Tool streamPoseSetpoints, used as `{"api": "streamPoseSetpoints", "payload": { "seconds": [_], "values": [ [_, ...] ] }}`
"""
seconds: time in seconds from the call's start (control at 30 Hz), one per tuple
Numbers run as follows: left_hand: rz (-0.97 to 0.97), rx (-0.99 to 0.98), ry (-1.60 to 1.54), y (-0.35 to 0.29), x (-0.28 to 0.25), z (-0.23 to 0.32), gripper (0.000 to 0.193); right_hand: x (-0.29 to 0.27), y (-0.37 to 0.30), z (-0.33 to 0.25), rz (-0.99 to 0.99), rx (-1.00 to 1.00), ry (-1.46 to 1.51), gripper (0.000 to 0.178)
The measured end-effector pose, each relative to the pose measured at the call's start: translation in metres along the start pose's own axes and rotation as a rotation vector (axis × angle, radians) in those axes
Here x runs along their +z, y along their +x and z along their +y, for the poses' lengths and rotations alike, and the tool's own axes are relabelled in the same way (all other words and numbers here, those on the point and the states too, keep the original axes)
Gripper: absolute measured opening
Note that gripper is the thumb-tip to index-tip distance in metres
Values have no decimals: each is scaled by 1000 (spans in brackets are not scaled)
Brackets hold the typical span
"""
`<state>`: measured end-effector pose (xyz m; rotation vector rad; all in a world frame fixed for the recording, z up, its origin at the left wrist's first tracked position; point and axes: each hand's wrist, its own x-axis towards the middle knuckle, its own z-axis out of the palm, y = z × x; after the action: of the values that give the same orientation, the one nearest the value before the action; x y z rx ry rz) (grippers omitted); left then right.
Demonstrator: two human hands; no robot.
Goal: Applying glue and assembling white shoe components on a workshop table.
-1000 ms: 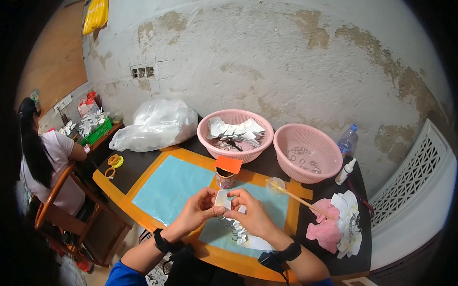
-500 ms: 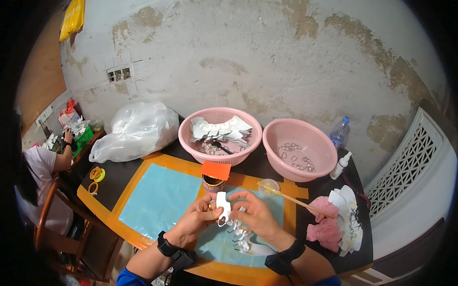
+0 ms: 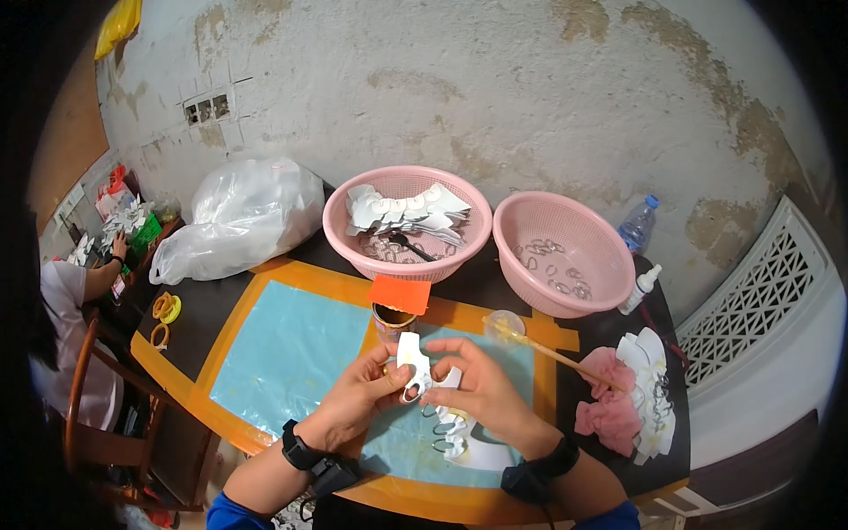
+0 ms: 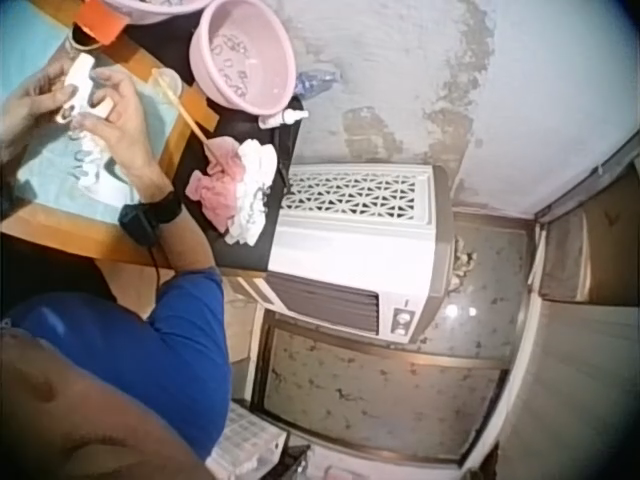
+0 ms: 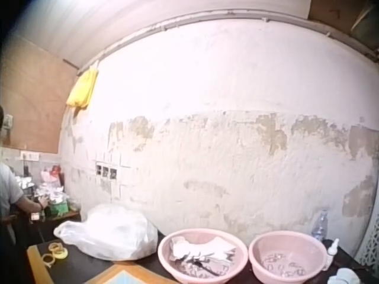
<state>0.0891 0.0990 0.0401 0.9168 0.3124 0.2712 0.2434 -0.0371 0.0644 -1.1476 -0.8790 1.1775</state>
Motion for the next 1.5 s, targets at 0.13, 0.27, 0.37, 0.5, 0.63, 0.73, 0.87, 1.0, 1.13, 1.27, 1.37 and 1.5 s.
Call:
{"api": "streamPoseSetpoints", "payload": {
  "seconds": [0.13, 0.27, 0.37, 0.5, 0.63, 0.73, 0.87, 1.0, 1.13, 1.27, 1.37, 1.5],
  "values": [
    [-124, -91, -299, -1, -1, -1, 33, 1, -3, -8, 16, -36, 11, 62],
    [-251, -110, -499, 0, 4, 2, 38, -3, -5, -8, 2, -67, -38, 65],
    [-260, -72, -505, 1, -3, 3, 41, -10, -6, -4, 18, -98, -176, 66],
    [-122, -43, -59, 2, 0, -5, 35, -9, -5, 3, 59, -151, -175, 65],
    [-36, -66, 144, -1, 2, -2, 24, -3, -6, -3, 93, -83, -163, 61],
    [13, -99, 105, 0, 2, 0, 19, -18, -2, 10, 50, -178, -225, 53],
    [81, -102, 118, 1, -3, -1, 18, -10, -6, 1, 173, -154, -281, 41],
    [135, -71, 116, 1, -4, -2, 13, -2, -6, -10, 251, -760, -1143, 25],
    [124, -60, 108, 1, -3, -4, 12, 9, -5, -10, 174, -966, -1408, 26],
    [145, -36, 126, -1, 1, -1, 12, 14, -4, -9, 133, -987, -1506, 28],
    [158, -15, 128, -2, 0, -3, 14, 17, -4, -9, 127, -1003, -1531, 29],
    [141, 34, 155, -1, -3, -9, 15, 20, -5, -12, 88, -956, -1560, 29]
  ]
}}
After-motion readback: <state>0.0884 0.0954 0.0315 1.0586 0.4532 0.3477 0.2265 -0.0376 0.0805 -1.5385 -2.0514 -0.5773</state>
